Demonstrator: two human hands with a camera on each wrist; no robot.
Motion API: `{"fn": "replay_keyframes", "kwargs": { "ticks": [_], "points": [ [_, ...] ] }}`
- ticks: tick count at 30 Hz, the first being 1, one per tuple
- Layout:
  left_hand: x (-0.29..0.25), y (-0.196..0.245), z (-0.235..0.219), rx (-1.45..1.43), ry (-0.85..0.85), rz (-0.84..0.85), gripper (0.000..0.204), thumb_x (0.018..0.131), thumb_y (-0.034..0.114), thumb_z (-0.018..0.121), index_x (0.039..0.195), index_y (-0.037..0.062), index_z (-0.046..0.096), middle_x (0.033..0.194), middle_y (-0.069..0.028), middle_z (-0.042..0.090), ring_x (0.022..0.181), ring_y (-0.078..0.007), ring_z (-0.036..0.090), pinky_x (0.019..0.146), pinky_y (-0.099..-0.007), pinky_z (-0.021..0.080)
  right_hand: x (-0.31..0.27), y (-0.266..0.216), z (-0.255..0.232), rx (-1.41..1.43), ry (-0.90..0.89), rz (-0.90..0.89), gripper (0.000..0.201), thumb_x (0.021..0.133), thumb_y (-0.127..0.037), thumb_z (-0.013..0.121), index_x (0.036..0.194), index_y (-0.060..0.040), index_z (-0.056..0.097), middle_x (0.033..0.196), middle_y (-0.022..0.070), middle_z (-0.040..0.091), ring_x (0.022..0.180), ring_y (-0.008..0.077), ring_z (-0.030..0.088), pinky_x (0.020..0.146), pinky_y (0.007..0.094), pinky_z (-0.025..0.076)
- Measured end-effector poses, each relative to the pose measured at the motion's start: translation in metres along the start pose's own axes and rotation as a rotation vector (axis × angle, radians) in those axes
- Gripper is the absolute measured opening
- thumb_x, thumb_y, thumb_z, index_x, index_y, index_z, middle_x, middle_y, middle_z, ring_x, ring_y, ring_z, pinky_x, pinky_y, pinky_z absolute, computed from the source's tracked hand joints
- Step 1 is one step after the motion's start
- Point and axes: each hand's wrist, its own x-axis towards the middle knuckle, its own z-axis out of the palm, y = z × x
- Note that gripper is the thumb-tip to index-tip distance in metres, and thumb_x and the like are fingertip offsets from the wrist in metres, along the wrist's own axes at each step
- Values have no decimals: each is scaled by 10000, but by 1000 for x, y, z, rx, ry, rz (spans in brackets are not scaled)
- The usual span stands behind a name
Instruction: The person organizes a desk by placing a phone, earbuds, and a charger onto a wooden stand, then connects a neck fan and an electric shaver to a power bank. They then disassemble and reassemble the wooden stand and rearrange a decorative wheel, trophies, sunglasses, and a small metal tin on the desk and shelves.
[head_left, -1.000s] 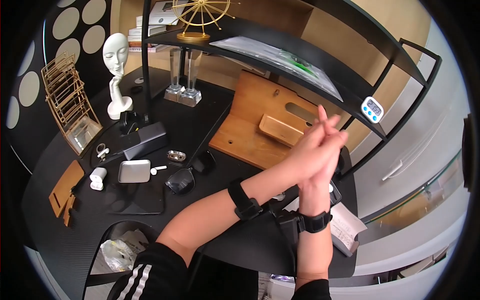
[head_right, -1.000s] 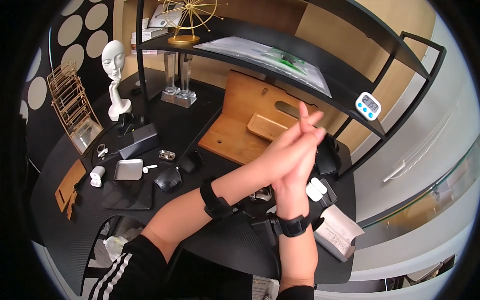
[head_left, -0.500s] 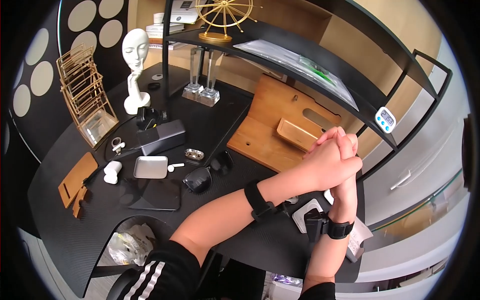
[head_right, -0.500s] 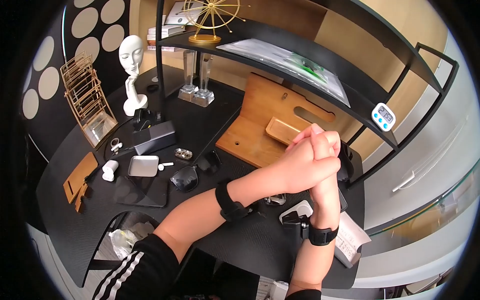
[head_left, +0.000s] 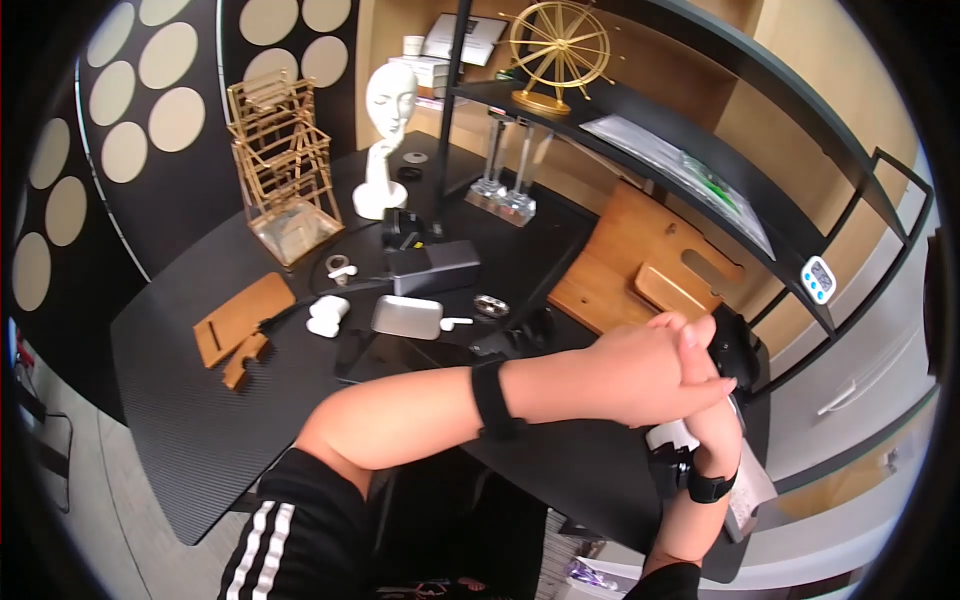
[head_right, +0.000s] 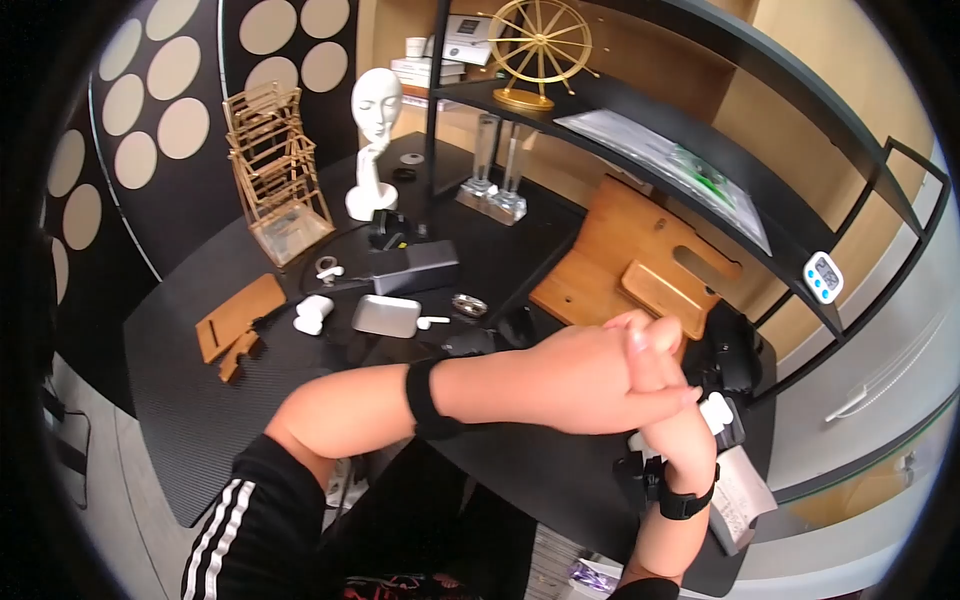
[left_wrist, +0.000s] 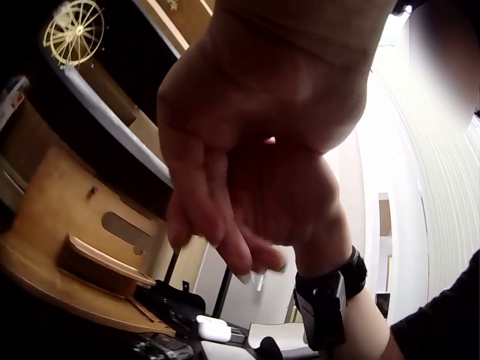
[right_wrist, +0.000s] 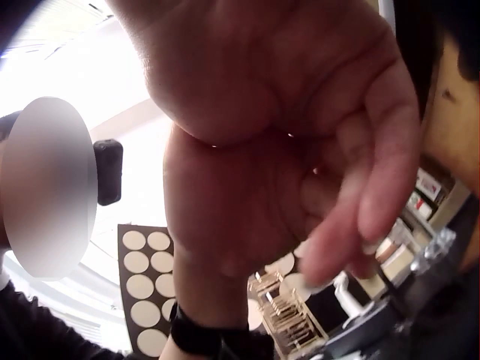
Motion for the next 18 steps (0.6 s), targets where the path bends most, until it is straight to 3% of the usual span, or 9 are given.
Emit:
{"fn": "replay_keyframes", "kwargs": {
  "ticks": [1,2,4,6,8,10,12,16,18],
  "points": [
    [-18,0,-12,157,46,37,437,877,467,507,934,45,408,809,-190,600,759,-375,601,628,-426,475,-2,-7,14,-38,-76,-64,486,991,-448,280,1112,-21,481,935,82,552,903,160,529,797,265,410],
    [-37,2,-26,170,37,23,437,877,467,507,934,45,408,809,-190,600,759,-375,601,628,-426,475,0,4,24,-115,-156,-183,451,985,-415,332,1126,-20,496,941,121,580,852,214,587,758,300,449],
    [-76,10,-60,376,-256,-129,445,882,466,506,1032,52,440,766,-156,625,754,-364,625,623,-432,484,2,-16,41,-473,-412,-174,424,941,-400,445,1146,-35,511,930,164,614,816,290,620,711,352,478],
    [-113,19,-92,515,-380,-366,459,872,458,534,1108,66,497,722,-149,632,750,-360,636,624,-420,495,3,-26,67,-572,-475,-212,419,906,-399,503,1129,-45,525,901,170,620,800,315,617,684,377,481],
    [-155,17,-127,645,-298,-464,463,849,445,578,1112,64,556,740,-147,647,747,-338,642,644,-393,500,6,-30,93,-656,-525,-244,419,870,-397,561,1112,-55,540,872,177,625,785,340,614,657,402,484],
    [-194,17,-159,686,-122,-615,445,832,434,609,1060,53,593,760,-158,653,742,-322,648,660,-386,499,13,-29,117,-675,-569,-391,463,794,-409,659,1088,-66,556,836,104,636,755,296,630,638,370,485],
    [-229,19,-189,705,10,-823,457,837,428,607,1094,51,583,779,-161,659,741,-314,651,672,-385,495,24,-25,151,-612,-557,-592,371,784,-360,666,938,-46,543,730,126,588,735,328,612,616,412,477],
    [-304,-4,-222,1222,-23,-1117,524,815,457,621,1145,53,564,821,-158,657,850,-309,641,732,-393,505,38,-41,230,-624,-620,-728,394,803,-310,649,1066,-38,540,856,128,584,812,306,619,666,389,501],
    [-330,-14,-230,1180,-20,-1187,547,808,453,630,1180,61,548,896,-160,652,909,-300,629,770,-388,502,43,-51,268,-644,-647,-753,432,787,-253,665,1112,-24,496,937,154,565,809,311,622,656,385,509]
  ]
}}
